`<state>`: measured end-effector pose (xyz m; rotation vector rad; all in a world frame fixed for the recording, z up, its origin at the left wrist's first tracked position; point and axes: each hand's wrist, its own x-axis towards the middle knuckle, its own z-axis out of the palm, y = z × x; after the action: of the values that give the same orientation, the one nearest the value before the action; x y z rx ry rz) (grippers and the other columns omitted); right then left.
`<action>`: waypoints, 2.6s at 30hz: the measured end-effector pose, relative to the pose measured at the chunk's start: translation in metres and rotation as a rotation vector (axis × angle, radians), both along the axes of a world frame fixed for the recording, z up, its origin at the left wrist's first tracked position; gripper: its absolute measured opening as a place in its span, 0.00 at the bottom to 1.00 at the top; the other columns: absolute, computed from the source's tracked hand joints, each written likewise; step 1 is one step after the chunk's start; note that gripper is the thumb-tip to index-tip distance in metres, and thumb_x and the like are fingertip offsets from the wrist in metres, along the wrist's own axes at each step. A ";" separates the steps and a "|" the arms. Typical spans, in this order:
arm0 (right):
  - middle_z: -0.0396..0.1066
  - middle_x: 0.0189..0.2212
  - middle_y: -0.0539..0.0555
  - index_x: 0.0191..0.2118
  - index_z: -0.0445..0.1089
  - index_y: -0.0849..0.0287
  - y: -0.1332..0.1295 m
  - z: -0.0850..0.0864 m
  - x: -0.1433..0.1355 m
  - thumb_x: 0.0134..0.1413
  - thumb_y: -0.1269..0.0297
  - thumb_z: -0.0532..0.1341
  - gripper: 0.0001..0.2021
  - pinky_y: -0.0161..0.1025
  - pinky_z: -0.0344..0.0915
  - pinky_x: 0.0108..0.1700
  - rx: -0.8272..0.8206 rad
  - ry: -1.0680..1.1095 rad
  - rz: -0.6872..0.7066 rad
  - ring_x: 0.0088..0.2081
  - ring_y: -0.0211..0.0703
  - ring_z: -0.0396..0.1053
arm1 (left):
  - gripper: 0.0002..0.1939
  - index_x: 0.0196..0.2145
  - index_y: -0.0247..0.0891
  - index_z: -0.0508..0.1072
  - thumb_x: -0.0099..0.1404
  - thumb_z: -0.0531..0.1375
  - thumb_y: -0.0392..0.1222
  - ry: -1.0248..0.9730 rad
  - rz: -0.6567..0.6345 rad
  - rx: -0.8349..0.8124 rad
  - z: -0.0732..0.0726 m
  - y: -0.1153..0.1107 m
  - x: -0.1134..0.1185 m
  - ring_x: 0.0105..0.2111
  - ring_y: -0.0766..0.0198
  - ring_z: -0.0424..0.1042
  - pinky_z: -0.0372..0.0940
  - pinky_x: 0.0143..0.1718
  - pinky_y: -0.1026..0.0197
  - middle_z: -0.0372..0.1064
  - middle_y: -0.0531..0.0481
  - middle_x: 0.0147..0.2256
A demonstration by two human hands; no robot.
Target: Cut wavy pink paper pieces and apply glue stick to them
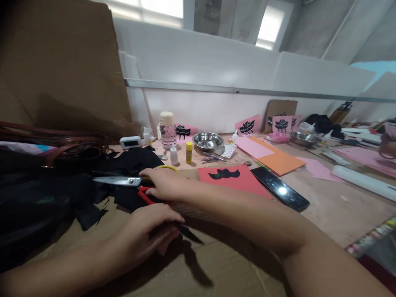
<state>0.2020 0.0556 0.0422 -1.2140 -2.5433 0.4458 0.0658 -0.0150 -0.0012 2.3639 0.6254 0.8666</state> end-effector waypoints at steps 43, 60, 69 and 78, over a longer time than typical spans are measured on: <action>0.65 0.28 0.47 0.45 0.65 0.55 -0.047 -0.012 0.129 0.71 0.40 0.53 0.21 0.41 0.65 0.31 -0.092 0.558 -0.351 0.28 0.43 0.65 | 0.16 0.54 0.32 0.76 0.74 0.54 0.35 0.693 -0.034 0.579 0.028 -0.009 -0.018 0.50 0.44 0.76 0.71 0.51 0.44 0.77 0.35 0.53; 0.69 0.32 0.49 0.45 0.70 0.55 -0.079 -0.016 0.122 0.64 0.56 0.64 0.10 0.37 0.65 0.31 -0.152 0.461 -0.250 0.31 0.43 0.68 | 0.10 0.34 0.39 0.76 0.71 0.65 0.47 0.675 0.056 0.077 0.015 0.019 -0.010 0.34 0.54 0.73 0.65 0.35 0.55 0.76 0.50 0.32; 0.61 0.23 0.41 0.48 0.67 0.53 -0.075 -0.044 0.111 0.68 0.47 0.63 0.16 0.27 0.56 0.20 -0.718 0.961 -0.408 0.20 0.31 0.56 | 0.10 0.31 0.39 0.75 0.69 0.63 0.44 0.664 0.110 0.020 0.015 0.022 -0.006 0.29 0.58 0.71 0.60 0.28 0.59 0.73 0.49 0.29; 0.63 0.25 0.42 0.52 0.67 0.55 -0.071 -0.050 0.114 0.63 0.43 0.67 0.23 0.26 0.56 0.21 -0.854 1.024 -0.492 0.20 0.29 0.58 | 0.08 0.27 0.41 0.71 0.64 0.65 0.37 0.520 0.040 0.050 0.009 0.028 -0.008 0.23 0.63 0.66 0.54 0.23 0.62 0.69 0.55 0.25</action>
<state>0.3157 -0.0157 -0.0078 -1.2739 -1.1298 1.5945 0.0573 0.0127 0.0078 2.6432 0.8600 0.2735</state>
